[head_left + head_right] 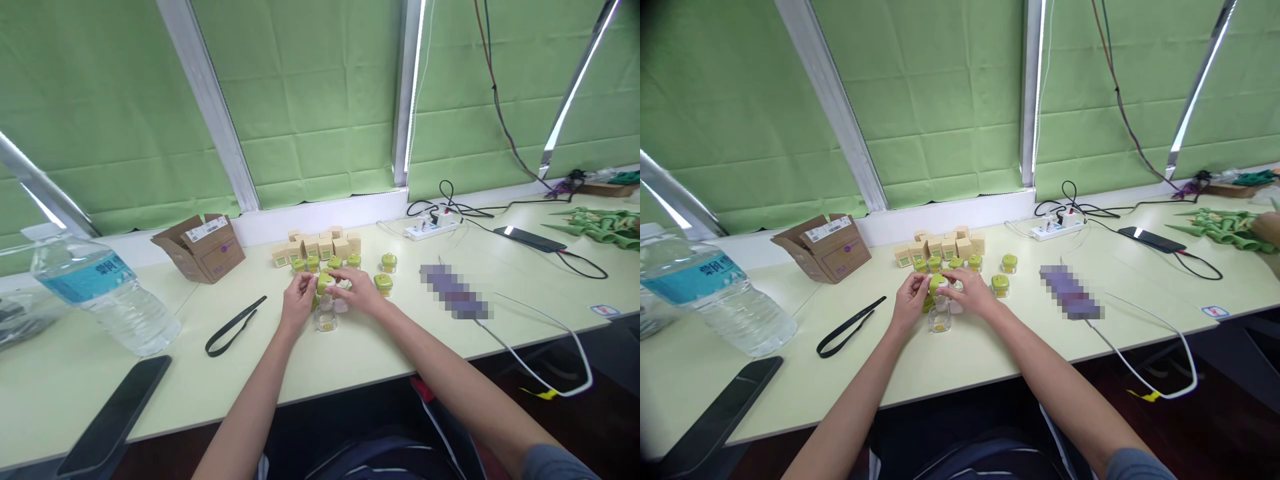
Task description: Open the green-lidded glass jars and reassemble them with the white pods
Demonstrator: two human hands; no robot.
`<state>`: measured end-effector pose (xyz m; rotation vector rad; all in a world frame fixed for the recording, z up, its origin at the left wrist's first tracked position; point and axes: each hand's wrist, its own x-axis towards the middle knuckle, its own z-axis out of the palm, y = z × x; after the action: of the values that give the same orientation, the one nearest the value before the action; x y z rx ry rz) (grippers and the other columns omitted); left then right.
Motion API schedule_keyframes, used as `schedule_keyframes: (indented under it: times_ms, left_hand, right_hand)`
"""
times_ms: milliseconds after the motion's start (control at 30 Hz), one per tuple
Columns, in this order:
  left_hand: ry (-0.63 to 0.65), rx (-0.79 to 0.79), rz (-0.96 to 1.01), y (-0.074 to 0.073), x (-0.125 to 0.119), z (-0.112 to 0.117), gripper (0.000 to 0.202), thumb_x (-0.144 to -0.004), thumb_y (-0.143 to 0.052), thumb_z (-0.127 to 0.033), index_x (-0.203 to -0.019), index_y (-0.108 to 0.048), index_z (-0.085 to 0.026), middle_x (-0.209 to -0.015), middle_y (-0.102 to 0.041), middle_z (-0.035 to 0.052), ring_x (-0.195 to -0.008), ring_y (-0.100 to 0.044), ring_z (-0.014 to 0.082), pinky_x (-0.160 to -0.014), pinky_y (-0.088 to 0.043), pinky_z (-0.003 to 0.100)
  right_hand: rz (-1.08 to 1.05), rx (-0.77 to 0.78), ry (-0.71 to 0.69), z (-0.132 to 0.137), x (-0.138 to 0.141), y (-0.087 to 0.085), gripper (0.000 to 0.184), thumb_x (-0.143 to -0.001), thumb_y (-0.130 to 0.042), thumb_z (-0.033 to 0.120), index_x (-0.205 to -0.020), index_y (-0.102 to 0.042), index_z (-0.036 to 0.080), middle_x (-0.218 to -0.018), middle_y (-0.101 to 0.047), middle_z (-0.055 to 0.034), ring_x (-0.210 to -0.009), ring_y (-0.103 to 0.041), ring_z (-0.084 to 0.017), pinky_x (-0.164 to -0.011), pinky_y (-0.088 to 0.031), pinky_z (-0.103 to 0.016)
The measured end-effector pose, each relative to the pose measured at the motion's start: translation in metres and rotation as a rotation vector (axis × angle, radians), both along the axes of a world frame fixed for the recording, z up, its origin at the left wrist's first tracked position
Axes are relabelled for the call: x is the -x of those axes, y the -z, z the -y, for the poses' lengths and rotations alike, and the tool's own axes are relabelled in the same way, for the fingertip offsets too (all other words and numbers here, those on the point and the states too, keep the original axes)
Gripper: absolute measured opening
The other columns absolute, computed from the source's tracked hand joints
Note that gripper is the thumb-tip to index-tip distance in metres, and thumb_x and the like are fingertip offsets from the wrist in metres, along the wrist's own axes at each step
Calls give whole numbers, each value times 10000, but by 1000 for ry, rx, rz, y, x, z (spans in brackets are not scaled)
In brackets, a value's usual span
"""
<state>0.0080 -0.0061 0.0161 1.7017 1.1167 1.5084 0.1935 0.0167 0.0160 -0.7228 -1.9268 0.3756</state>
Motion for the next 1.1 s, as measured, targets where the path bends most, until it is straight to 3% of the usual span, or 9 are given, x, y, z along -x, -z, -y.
schedule_keyframes:
  times_ms: [233, 367, 533, 667, 833, 1000, 1100]
  left_hand:
    - [59, 33, -69, -4, 0, 5, 386, -919, -514, -485, -1188, -573, -214, -1006, -684, 56, -878, -644, 169, -776, -497, 280]
    - [108, 34, -110, -8, -3, 12, 484, -877, -591, -481, -1284, -541, -225, -1117, -658, 76, -937, -631, 187, -797, -496, 294]
    - [73, 29, -170, -13, -7, 19, 507, -825, -669, -463, -1272, -566, -247, -1181, -632, 70, -890, -612, 174, -746, -488, 275]
    - [96, 16, -129, -13, -9, 21, 476, -829, -670, -452, -1243, -570, -239, -1197, -629, 78, -950, -621, 189, -786, -499, 288]
    - [117, 19, -96, -9, -8, 17, 493, -802, -699, -460, -1224, -567, -243, -1161, -640, 75, -935, -628, 191, -782, -504, 292]
    - [117, 15, -120, -6, -4, 13, 559, -743, -749, -482, -1211, -575, -231, -1173, -643, 83, -939, -626, 203, -772, -498, 290]
    - [105, 18, -133, -7, -3, 13, 515, -798, -691, -490, -1222, -572, -221, -1164, -642, 90, -924, -621, 193, -770, -497, 285]
  right_hand:
    - [-86, 9, -10, -1, 0, 0, 373, -844, -690, 453, -1137, -708, 222, -886, -711, -55, -802, -648, -178, -759, -514, -329]
    - [-101, 10, -6, -2, -1, 0, 357, -856, -680, 442, -1138, -709, 224, -902, -716, -57, -801, -652, -173, -757, -522, -323]
    - [-91, 56, -45, 0, -1, -1, 334, -893, -635, 428, -1160, -702, 239, -888, -714, -44, -792, -646, -164, -749, -532, -313]
    - [-92, 137, -121, 2, -1, -3, 362, -918, -589, 431, -1214, -674, 240, -1007, -714, -64, -875, -663, -176, -777, -561, -318]
    - [-105, 202, -198, 0, -3, -3, 406, -875, -640, 457, -1211, -675, 233, -1032, -710, -65, -895, -669, -181, -819, -570, -333]
    - [-89, 149, -140, 2, -3, -5, 385, -844, -686, 446, -1165, -704, 234, -909, -710, -47, -818, -653, -168, -782, -560, -319]
    - [-70, 82, -109, 3, -3, -5, 366, -846, -693, 425, -1165, -706, 244, -889, -710, -48, -810, -649, -174, -765, -549, -326]
